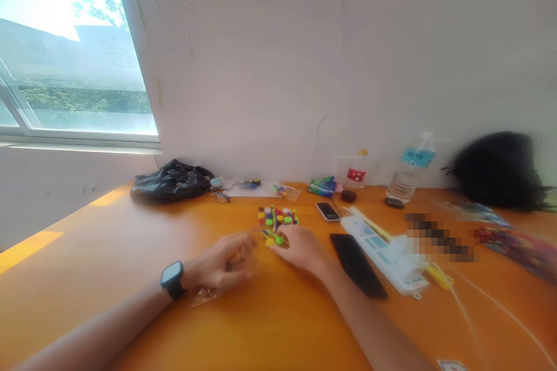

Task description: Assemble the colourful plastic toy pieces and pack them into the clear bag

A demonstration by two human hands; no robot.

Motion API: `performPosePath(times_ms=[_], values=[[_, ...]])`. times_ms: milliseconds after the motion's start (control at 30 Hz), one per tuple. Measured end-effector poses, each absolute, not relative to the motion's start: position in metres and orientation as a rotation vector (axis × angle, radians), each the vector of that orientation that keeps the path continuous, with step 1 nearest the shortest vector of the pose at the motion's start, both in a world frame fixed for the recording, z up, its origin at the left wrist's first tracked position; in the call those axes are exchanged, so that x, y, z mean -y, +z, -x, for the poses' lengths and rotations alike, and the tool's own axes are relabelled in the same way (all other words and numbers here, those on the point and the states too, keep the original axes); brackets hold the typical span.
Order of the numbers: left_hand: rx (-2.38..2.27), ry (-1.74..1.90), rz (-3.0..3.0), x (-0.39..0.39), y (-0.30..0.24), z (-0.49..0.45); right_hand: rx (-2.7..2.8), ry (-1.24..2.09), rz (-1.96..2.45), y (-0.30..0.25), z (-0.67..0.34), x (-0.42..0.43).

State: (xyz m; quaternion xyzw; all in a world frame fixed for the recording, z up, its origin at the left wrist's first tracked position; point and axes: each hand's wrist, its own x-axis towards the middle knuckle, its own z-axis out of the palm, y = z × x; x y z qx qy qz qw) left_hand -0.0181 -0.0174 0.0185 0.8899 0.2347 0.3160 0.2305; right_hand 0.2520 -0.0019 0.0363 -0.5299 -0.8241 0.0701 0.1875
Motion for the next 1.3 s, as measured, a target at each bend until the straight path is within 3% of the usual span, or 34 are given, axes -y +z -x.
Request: performPosePath(times_ms=[567, 867, 1067, 1300], values=[[-0.673, 0.919, -2.421, 0.016, 0.020, 0.021, 2.045, 0.923, 1.209, 0.036, -0.264, -0.019], [-0.724, 0.924, -2.342, 0.016, 0.024, 0.023, 1.535, 1.126, 1.104, 0.051, -0.265, -0.016], [-0.707, 0.954, -2.329, 0.019, 0.027, 0.020, 1.617, 1.241, 0.969, 0.042, -0.254, -0.010], [-0.644, 0.951, -2.357, 0.025, 0.030, 0.018, 1.575, 1.149, 0.962, 0.032, -0.246, -0.013]])
